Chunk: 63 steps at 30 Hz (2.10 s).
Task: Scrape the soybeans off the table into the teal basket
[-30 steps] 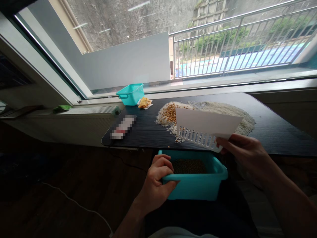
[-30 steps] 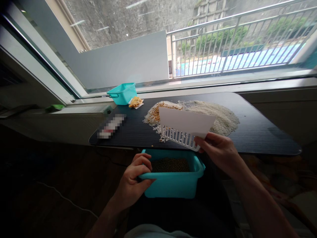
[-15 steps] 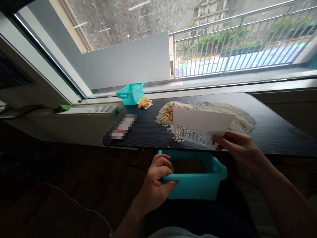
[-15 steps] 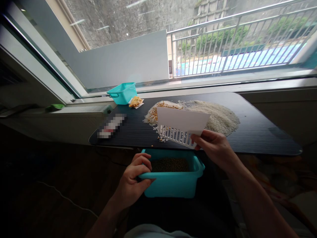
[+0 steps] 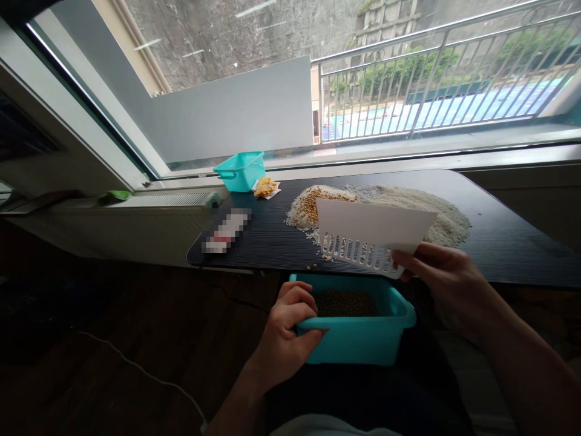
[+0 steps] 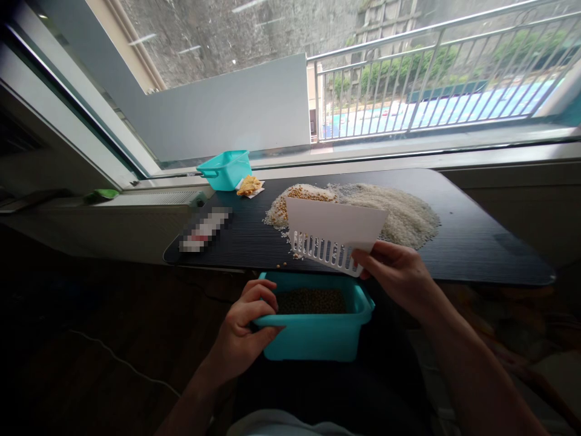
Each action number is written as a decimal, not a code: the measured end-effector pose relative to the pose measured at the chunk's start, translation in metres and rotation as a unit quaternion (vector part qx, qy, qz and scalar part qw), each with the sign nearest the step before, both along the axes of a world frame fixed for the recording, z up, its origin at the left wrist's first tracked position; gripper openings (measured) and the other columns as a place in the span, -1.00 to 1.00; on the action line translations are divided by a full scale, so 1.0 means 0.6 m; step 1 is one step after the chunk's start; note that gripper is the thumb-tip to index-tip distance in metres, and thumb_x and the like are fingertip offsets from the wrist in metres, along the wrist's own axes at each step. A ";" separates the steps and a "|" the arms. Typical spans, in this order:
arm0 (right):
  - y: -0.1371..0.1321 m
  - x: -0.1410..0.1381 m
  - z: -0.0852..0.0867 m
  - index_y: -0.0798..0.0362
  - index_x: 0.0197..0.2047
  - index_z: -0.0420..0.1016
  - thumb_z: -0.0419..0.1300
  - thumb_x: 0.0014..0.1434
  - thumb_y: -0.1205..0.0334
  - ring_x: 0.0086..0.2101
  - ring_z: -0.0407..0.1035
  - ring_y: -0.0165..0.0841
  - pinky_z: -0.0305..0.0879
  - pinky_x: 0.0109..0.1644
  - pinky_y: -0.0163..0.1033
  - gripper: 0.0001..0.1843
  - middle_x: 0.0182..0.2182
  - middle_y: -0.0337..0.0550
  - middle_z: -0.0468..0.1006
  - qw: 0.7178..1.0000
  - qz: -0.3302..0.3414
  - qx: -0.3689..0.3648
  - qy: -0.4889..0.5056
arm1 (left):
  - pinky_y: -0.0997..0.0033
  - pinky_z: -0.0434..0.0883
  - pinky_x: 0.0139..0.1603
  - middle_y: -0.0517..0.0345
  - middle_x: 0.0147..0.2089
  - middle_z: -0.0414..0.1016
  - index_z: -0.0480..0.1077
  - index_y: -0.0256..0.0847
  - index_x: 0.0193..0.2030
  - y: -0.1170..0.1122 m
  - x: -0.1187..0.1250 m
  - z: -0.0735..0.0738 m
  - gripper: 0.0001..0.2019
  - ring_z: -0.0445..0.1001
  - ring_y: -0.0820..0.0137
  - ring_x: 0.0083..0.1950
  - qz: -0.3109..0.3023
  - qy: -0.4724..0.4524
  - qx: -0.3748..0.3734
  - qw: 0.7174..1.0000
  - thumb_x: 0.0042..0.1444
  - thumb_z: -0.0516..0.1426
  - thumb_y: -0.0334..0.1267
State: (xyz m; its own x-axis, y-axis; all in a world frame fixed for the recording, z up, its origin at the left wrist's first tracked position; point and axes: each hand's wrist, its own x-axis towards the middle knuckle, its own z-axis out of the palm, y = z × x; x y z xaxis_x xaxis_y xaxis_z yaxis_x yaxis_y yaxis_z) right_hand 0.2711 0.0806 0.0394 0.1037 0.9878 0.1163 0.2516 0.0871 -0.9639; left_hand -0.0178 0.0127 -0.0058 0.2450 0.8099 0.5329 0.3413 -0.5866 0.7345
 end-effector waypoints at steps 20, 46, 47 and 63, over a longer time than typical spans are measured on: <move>-0.005 -0.010 -0.002 0.00 -0.40 0.79 0.58 -0.33 -0.50 -0.47 0.46 -0.28 0.43 -0.36 -0.15 -0.28 -0.49 -0.10 0.70 0.999 0.024 -0.040 0.021 | 0.15 0.59 0.13 0.05 -0.29 0.58 0.51 -0.17 -0.44 0.000 -0.004 0.004 -0.78 0.59 0.11 0.08 0.008 0.002 -0.010 1.000 0.21 0.35 -0.42; -0.015 0.002 -0.008 -0.02 -0.52 0.74 0.57 -0.31 -0.52 -0.46 0.44 -0.26 0.47 -0.35 -0.14 -0.32 -0.48 -0.06 0.71 0.999 0.028 -0.034 0.010 | 0.11 0.57 0.15 0.03 -0.29 0.58 0.49 -0.16 -0.45 0.002 -0.008 0.001 -0.75 0.59 0.10 0.08 0.006 0.012 -0.021 1.000 0.25 0.34 -0.38; -0.011 0.001 -0.010 -0.03 -0.49 0.76 0.56 -0.31 -0.53 -0.46 0.45 -0.27 0.47 -0.35 -0.14 -0.31 -0.48 -0.08 0.71 0.999 0.028 -0.031 0.010 | 0.11 0.57 0.15 0.04 -0.29 0.58 0.49 -0.16 -0.45 0.002 -0.008 0.001 -0.76 0.59 0.09 0.08 0.004 0.011 -0.020 1.000 0.24 0.34 -0.39; -0.001 -0.027 -0.015 -0.05 -0.39 0.82 0.49 -0.29 -0.63 -0.53 0.46 -0.29 0.50 -0.44 -0.19 -0.22 -0.52 -0.11 0.68 0.995 0.099 -0.026 -0.013 | 0.12 0.60 0.12 0.00 -0.28 0.59 0.53 -0.15 -0.46 0.002 -0.015 0.001 -0.77 0.60 0.07 0.10 0.029 0.009 -0.033 0.999 0.24 0.34 -0.35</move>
State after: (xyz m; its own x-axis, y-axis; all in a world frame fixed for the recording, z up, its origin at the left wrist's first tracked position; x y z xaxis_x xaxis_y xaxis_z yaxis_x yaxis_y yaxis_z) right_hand 0.2551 0.0801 0.0301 -0.0966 0.9932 0.0656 0.2601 0.0888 -0.9615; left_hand -0.0268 0.0139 -0.0054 0.2064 0.8562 0.4736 0.3873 -0.5160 0.7640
